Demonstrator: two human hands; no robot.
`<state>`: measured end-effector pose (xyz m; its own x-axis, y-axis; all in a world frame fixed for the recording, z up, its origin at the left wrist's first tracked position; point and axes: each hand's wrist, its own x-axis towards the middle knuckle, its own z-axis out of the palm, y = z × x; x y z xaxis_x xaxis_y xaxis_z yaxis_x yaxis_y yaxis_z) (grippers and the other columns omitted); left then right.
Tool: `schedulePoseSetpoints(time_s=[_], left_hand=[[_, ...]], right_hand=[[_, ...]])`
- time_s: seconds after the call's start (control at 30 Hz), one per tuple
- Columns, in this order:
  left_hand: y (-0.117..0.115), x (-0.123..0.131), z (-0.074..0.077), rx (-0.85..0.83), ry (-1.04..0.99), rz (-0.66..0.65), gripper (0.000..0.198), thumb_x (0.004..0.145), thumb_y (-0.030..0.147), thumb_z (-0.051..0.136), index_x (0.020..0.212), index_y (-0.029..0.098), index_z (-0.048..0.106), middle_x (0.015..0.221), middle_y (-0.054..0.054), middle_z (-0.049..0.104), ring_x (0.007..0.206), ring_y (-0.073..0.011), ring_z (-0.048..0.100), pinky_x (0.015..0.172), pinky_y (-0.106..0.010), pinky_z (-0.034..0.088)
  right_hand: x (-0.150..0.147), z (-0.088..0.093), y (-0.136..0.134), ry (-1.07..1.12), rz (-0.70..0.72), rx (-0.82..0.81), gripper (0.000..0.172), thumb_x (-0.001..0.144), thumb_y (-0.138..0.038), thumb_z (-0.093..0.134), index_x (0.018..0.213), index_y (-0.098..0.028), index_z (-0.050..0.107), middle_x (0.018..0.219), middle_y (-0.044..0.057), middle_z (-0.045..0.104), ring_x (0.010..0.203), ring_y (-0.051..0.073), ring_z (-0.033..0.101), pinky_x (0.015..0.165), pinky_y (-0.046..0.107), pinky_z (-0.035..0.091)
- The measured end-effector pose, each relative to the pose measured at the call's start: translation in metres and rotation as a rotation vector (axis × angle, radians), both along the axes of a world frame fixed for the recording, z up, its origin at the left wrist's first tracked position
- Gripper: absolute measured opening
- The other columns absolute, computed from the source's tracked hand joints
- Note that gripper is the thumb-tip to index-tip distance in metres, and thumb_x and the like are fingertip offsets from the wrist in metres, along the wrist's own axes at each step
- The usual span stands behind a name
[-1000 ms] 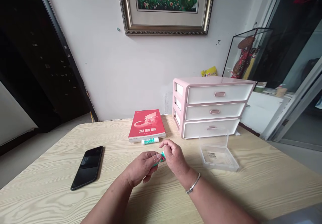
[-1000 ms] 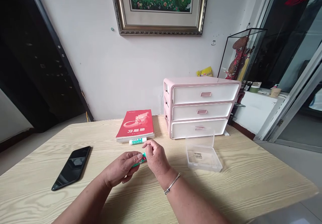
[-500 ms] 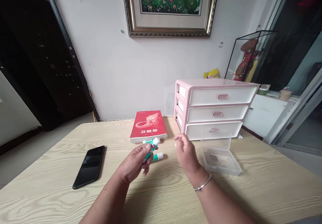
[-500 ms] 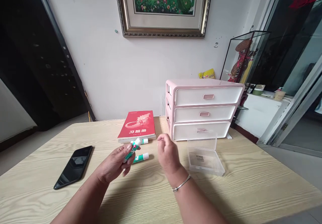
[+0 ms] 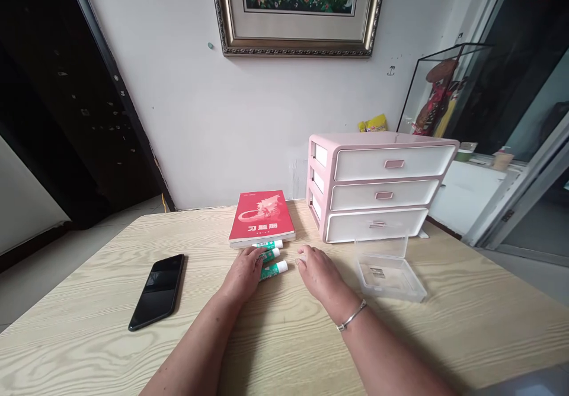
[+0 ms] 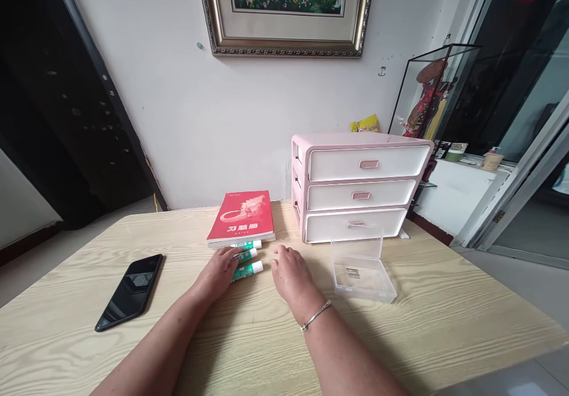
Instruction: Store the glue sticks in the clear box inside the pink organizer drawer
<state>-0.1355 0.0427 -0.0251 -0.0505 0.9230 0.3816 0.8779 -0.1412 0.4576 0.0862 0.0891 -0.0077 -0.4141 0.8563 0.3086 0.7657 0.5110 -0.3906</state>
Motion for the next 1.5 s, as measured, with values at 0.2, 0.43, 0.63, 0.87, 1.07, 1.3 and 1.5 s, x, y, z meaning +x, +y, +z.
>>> schedulePoseSetpoints(time_s=[0.2, 0.43, 0.63, 0.87, 1.07, 1.3, 1.5], left_hand=[[-0.021, 0.016, 0.014, 0.080, 0.141, 0.008, 0.031, 0.091, 0.032, 0.057, 0.117, 0.019, 0.068, 0.115, -0.011, 0.066, 0.111, -0.0284, 0.056, 0.099, -0.043, 0.045], [-0.027, 0.046, 0.021, -0.158, 0.286, -0.047, 0.026, 0.090, 0.036, 0.059, 0.108, 0.022, 0.071, 0.106, -0.009, 0.067, 0.107, -0.0288, 0.058, 0.094, -0.041, 0.046], [-0.029, 0.046, 0.025, -0.151, 0.264, -0.074, 0.026, 0.093, 0.030, 0.055, 0.113, 0.020, 0.068, 0.111, -0.009, 0.067, 0.108, -0.0281, 0.060, 0.094, -0.040, 0.046], [-0.041, 0.059, 0.030, -0.053, 0.216, -0.159, 0.035, 0.098, 0.031, 0.047, 0.130, 0.022, 0.056, 0.116, -0.010, 0.064, 0.101, -0.0252, 0.064, 0.085, -0.034, 0.048], [-0.046, 0.066, 0.033, -0.152, 0.047, -0.184, 0.032, 0.100, 0.044, 0.040, 0.111, 0.021, 0.060, 0.091, -0.006, 0.069, 0.083, -0.0225, 0.065, 0.072, -0.029, 0.043], [-0.048, 0.063, 0.040, -0.430, -0.689, -0.387, 0.045, 0.093, 0.061, 0.046, 0.082, 0.018, 0.051, 0.061, 0.005, 0.045, 0.052, -0.0087, 0.034, 0.049, -0.022, 0.027], [-0.048, 0.059, 0.034, -0.728, -1.235, -0.557, 0.044, 0.088, 0.062, 0.055, 0.089, 0.018, 0.053, 0.052, 0.009, 0.041, 0.035, -0.0032, 0.015, 0.031, -0.016, 0.016]], right_hand=[[0.006, -0.003, 0.000, -0.058, 0.068, -0.059, 0.022, 0.083, -0.011, 0.060, 0.104, -0.018, 0.066, 0.103, 0.007, 0.067, 0.101, 0.021, 0.060, 0.089, 0.027, 0.041], [0.019, -0.003, 0.012, -0.156, -0.049, -0.029, 0.027, 0.085, -0.006, 0.054, 0.108, -0.013, 0.068, 0.103, 0.012, 0.067, 0.100, 0.023, 0.061, 0.089, 0.029, 0.041], [0.010, 0.012, -0.002, 0.025, -0.013, 0.143, 0.016, 0.092, -0.024, 0.057, 0.100, -0.015, 0.067, 0.101, 0.011, 0.069, 0.103, 0.025, 0.059, 0.092, 0.031, 0.038], [-0.012, 0.013, -0.020, 0.334, 0.068, -0.171, 0.040, 0.102, -0.047, 0.034, 0.085, -0.021, 0.060, 0.077, 0.004, 0.067, 0.071, 0.018, 0.059, 0.063, 0.026, 0.036], [-0.019, 0.002, -0.016, 0.575, 0.038, -0.325, 0.025, 0.092, -0.026, 0.038, 0.083, -0.022, 0.061, 0.073, 0.000, 0.064, 0.070, 0.016, 0.057, 0.062, 0.024, 0.038], [-0.013, 0.023, -0.028, 0.592, 0.138, -0.241, 0.025, 0.086, -0.017, 0.038, 0.086, -0.021, 0.063, 0.053, -0.005, 0.054, 0.052, 0.013, 0.053, 0.053, 0.022, 0.038], [-0.008, 0.027, -0.038, 0.666, 0.280, -0.274, 0.021, 0.088, -0.018, 0.038, 0.087, -0.022, 0.059, 0.047, -0.008, 0.048, 0.041, 0.012, 0.054, 0.043, 0.019, 0.039]])
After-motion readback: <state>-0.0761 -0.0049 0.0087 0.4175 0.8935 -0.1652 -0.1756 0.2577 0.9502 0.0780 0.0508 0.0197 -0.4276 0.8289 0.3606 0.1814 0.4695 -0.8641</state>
